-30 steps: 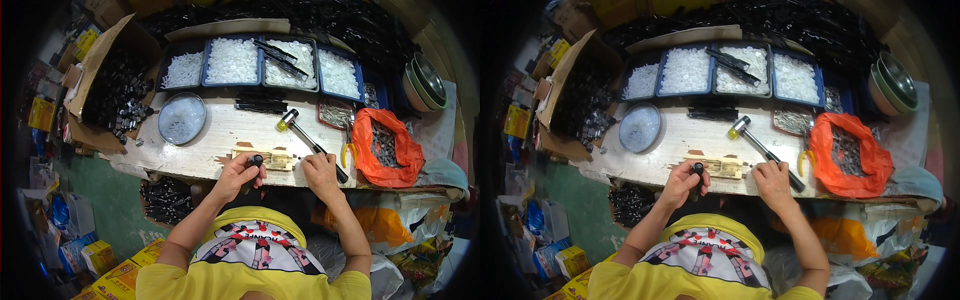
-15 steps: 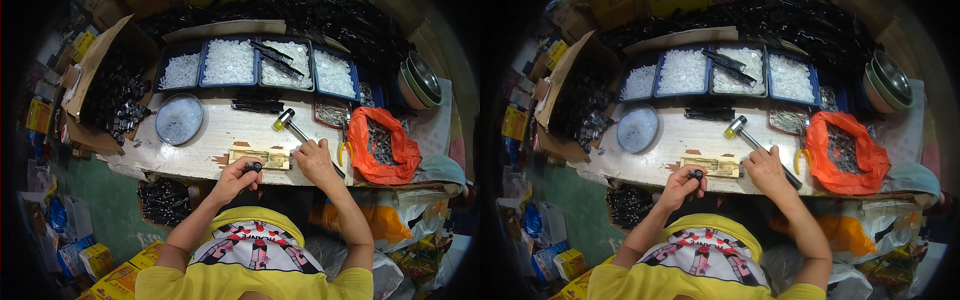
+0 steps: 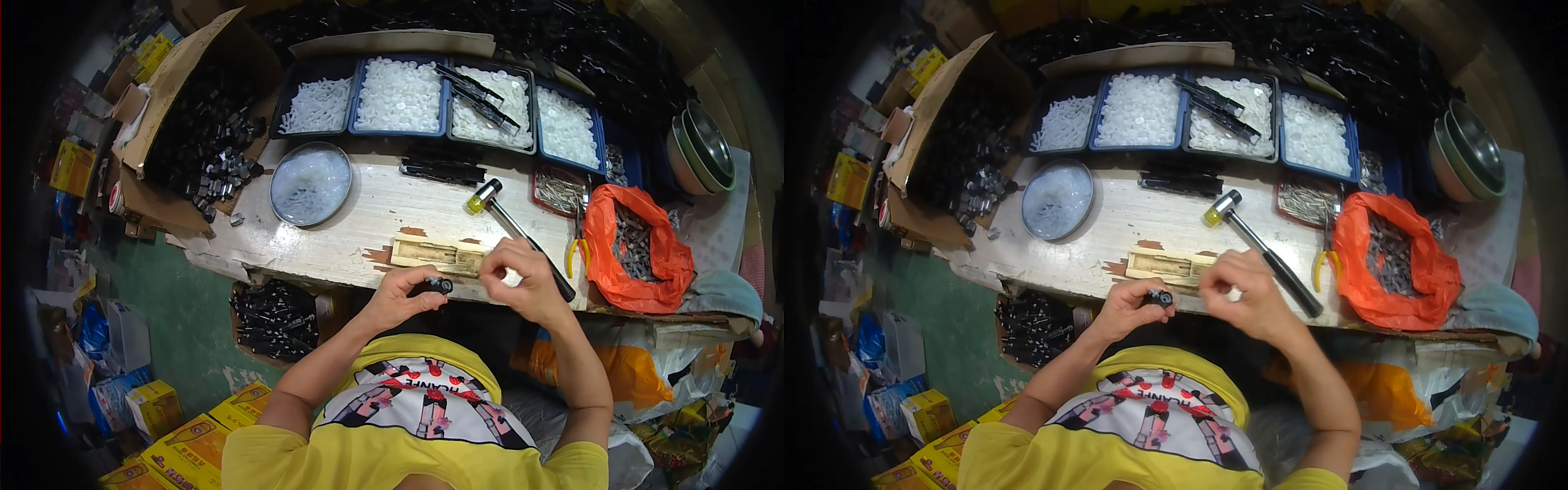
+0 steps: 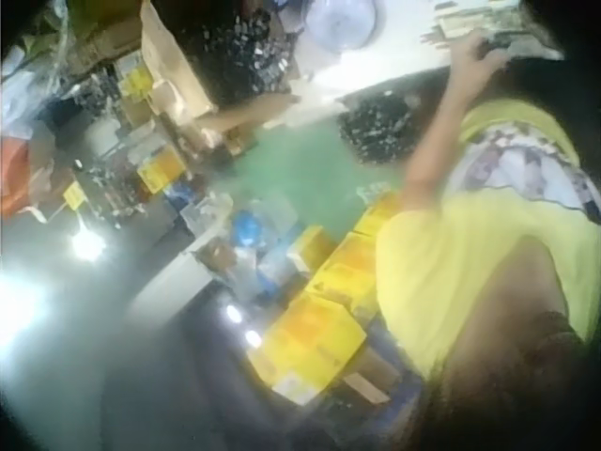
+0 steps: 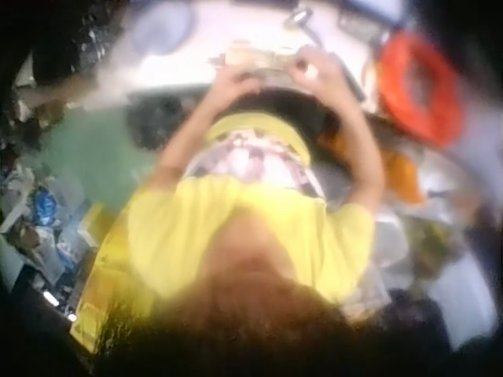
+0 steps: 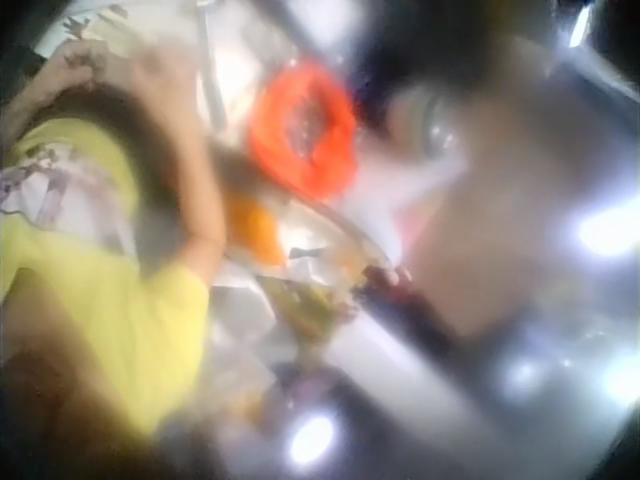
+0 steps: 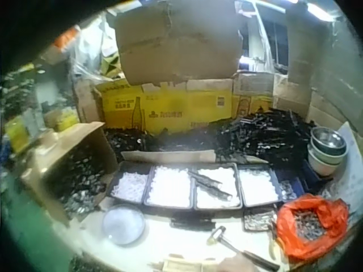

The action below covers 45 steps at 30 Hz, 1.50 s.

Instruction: The person assembles small metal components at a cluttered workbench. They pick up a metal piece, place it into a wooden jig, and use a hammer to secure it. The person then removes the assembled unit and places it into a red bag, repeating this process with multiple components.

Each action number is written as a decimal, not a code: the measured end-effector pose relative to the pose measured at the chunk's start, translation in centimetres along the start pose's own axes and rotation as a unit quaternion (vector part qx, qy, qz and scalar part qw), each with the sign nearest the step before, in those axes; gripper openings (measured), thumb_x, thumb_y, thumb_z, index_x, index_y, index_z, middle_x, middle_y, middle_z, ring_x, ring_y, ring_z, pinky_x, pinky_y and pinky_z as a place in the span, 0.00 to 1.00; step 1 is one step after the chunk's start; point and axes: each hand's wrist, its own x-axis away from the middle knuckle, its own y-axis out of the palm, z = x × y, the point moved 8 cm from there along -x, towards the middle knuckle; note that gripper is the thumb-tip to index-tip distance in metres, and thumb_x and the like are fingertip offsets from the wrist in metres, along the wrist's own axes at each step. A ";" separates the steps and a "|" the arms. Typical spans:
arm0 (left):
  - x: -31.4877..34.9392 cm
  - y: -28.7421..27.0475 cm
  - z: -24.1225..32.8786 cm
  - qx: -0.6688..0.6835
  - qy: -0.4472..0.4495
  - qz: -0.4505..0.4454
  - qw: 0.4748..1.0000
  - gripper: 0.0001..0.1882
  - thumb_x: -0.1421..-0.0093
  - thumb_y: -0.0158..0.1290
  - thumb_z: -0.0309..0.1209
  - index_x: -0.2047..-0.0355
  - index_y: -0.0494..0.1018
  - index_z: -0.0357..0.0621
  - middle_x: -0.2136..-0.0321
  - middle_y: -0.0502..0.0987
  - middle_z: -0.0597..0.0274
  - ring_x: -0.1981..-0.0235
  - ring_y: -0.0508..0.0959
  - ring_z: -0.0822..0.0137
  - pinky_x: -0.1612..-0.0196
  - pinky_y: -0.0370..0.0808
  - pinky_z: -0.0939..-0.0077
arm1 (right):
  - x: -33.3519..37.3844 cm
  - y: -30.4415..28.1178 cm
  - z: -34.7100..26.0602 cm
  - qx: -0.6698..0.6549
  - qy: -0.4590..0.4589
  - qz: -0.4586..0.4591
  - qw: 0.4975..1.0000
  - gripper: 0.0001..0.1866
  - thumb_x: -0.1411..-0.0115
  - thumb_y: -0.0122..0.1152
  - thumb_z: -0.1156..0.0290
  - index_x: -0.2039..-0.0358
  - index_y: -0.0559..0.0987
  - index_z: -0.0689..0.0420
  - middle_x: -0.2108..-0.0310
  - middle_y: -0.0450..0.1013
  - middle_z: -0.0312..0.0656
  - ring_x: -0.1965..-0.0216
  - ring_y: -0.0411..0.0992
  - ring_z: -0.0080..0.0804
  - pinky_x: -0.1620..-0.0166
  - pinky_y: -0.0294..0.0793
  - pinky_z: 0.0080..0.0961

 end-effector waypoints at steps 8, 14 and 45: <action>-0.4 1.2 3.1 -0.191 0.115 -0.027 0.974 0.09 0.47 0.57 0.26 0.68 0.71 0.35 0.76 0.71 0.64 0.78 0.72 0.77 0.76 0.68 0.83 | -0.5 2.5 -1.7 -0.053 -0.001 -0.081 0.995 0.05 0.59 0.60 0.76 0.81 0.72 0.56 0.82 0.68 0.34 0.77 0.66 0.26 0.68 0.56 0.23; -0.5 2.0 3.3 -0.253 0.132 -0.020 0.958 0.08 0.49 0.56 0.23 0.68 0.71 0.35 0.77 0.71 0.62 0.79 0.72 0.76 0.78 0.68 0.82 | -0.2 2.2 -3.6 0.131 -0.008 -0.079 0.988 0.04 0.59 0.59 0.75 0.81 0.73 0.57 0.81 0.68 0.37 0.75 0.67 0.32 0.67 0.56 0.30; -0.5 2.1 0.2 0.092 -0.018 -0.071 0.993 0.07 0.48 0.56 0.24 0.68 0.72 0.35 0.72 0.73 0.61 0.72 0.73 0.74 0.69 0.72 0.82 | 8.1 -10.0 10.3 0.481 0.209 0.133 0.841 0.04 0.55 0.57 0.73 0.79 0.73 0.59 0.79 0.71 0.42 0.75 0.71 0.35 0.67 0.64 0.33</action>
